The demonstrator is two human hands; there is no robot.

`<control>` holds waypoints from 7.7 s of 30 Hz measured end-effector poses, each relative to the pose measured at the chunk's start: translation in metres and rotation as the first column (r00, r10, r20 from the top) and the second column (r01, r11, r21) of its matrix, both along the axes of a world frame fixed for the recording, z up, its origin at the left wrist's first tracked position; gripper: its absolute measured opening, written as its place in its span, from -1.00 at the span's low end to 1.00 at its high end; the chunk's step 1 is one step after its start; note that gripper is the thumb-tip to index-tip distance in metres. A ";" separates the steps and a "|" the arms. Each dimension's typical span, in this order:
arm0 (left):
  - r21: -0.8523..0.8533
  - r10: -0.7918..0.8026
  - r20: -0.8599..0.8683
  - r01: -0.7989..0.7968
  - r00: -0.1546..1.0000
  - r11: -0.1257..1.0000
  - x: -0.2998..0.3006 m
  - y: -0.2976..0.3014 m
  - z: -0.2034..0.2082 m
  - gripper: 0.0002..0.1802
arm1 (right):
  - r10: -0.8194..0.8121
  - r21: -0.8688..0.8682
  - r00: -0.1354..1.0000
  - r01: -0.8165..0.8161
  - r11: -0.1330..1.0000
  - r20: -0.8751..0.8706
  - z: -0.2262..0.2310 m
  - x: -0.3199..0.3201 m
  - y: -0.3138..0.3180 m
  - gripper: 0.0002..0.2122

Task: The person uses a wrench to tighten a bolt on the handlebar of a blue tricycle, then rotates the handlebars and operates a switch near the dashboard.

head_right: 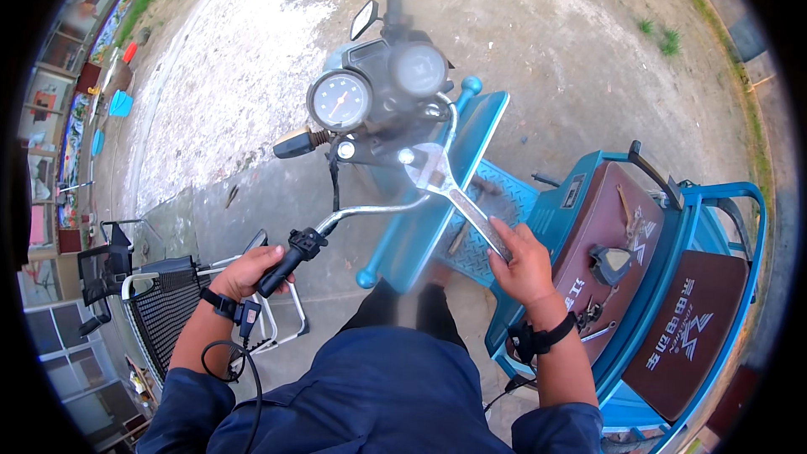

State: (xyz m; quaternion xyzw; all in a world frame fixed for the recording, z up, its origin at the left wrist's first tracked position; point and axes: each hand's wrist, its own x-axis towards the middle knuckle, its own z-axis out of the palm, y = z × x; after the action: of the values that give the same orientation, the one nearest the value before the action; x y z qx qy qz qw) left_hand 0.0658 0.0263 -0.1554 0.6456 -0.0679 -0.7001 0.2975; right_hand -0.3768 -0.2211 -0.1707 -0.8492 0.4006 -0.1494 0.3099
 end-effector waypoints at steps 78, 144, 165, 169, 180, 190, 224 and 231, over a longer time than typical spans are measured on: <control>0.118 -0.170 -0.235 0.202 0.957 0.972 -0.006 -0.049 0.000 -0.40 | -0.459 0.942 0.870 -0.288 -0.174 0.181 -0.045 0.008 0.026 -0.54; 0.055 -0.063 -0.131 0.071 0.989 0.996 -0.052 -0.030 -0.025 -0.48 | 0.054 0.964 0.995 0.069 0.257 -0.086 0.022 0.004 -0.118 -0.59; 0.076 -0.060 -0.131 0.070 0.990 0.995 -0.053 -0.032 -0.022 -0.50 | -0.032 0.955 0.999 0.040 0.293 -0.032 -0.007 0.000 -0.082 -0.54; 0.052 -0.049 -0.135 0.057 0.990 0.997 -0.058 -0.034 -0.021 -0.50 | -0.051 0.958 0.998 0.044 0.283 -0.031 -0.005 0.001 -0.081 -0.52; 0.060 -0.034 -0.112 0.040 0.993 0.997 -0.060 -0.033 -0.027 -0.50 | -0.155 0.975 0.988 0.021 0.223 0.014 -0.018 0.001 -0.049 -0.51; 0.022 -0.070 -0.092 0.072 0.993 0.997 -0.056 -0.038 -0.037 -0.48 | -0.283 0.984 0.959 0.044 0.173 0.006 -0.017 0.011 -0.001 -0.52; -0.219 0.343 0.384 -0.277 0.857 0.936 0.081 -0.066 -0.055 -0.48 | -0.469 0.988 0.883 0.042 0.145 0.032 -0.008 0.021 0.037 -0.51; -0.315 0.525 0.277 -0.440 0.805 0.841 0.083 -0.084 -0.067 -0.56 | -0.531 0.983 0.847 0.104 0.152 -0.008 -0.007 0.025 0.044 -0.49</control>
State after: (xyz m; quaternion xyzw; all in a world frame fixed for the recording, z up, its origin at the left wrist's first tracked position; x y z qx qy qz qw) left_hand 0.1488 -0.0573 -0.2222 0.7160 -0.0350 -0.4601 0.5239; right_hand -0.3515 -0.1776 -0.1773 -0.3246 0.5165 -0.0783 0.7885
